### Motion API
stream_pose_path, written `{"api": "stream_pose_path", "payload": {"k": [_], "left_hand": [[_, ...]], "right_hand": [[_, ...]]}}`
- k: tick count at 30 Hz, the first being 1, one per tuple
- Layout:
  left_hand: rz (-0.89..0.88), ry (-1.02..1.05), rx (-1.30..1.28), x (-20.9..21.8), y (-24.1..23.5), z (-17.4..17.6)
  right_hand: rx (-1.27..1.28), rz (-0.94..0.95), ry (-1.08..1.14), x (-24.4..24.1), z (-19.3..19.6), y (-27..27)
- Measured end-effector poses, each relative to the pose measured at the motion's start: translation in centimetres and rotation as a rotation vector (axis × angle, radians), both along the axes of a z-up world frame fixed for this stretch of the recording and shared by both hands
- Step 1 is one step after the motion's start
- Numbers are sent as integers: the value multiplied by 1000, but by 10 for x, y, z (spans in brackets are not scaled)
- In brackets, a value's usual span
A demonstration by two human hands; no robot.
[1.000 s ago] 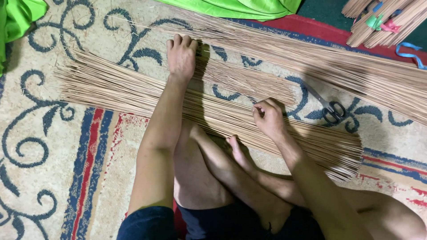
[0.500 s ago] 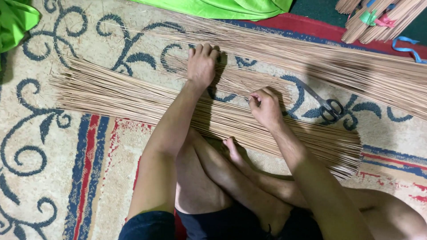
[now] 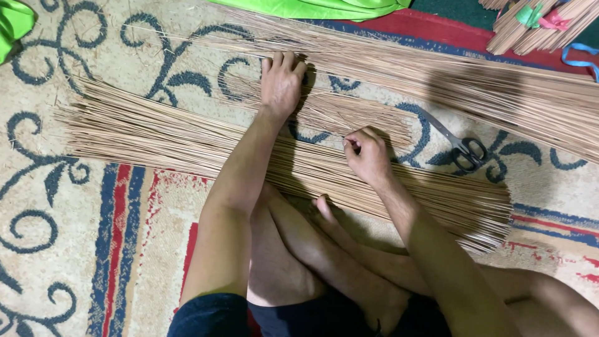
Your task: Cutting and arranging thin wooden sticks to create a flat mat
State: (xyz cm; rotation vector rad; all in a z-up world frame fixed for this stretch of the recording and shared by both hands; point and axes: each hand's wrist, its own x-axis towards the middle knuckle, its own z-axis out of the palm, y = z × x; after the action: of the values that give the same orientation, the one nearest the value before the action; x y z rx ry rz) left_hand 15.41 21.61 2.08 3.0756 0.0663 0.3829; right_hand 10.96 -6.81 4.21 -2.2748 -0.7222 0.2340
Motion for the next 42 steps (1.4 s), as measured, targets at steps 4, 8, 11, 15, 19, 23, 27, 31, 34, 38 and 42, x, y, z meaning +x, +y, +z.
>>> {"api": "stream_pose_path", "payload": {"k": [4, 8, 11, 15, 19, 23, 27, 31, 34, 38, 42], "left_hand": [[-29, -17, 27, 10, -6, -16], [-32, 3, -5, 14, -12, -17], [-39, -5, -18, 15, -13, -16], [-56, -62, -26, 14, -12, -13], [-66, -95, -10, 12, -15, -3], [-109, -153, -51, -2, -28, 27], [-224, -297, -113, -26, -37, 54], [-280, -264, -147, -72, -49, 75], [-306, -231, -210, -105, -57, 82], [-267, -141, -278, -141, -48, 94], [-188, -82, -203, -159, -31, 107]], "right_hand": [[11, 3, 8, -3, 7, 4], [9, 3, 6, -6, 11, 6], [25, 4, 1, -8, 17, 8], [23, 5, 26, -9, 5, 7], [29, 14, 26, -10, 11, 6], [44, -31, -177, -12, 28, 6], [-4, -141, -505, 0, 47, 1], [-64, -66, -540, 4, 57, -6], [-149, 99, -645, 4, 29, -28], [-163, 166, -652, -12, 21, -70], [-231, 108, -688, -13, 19, -122]]}}
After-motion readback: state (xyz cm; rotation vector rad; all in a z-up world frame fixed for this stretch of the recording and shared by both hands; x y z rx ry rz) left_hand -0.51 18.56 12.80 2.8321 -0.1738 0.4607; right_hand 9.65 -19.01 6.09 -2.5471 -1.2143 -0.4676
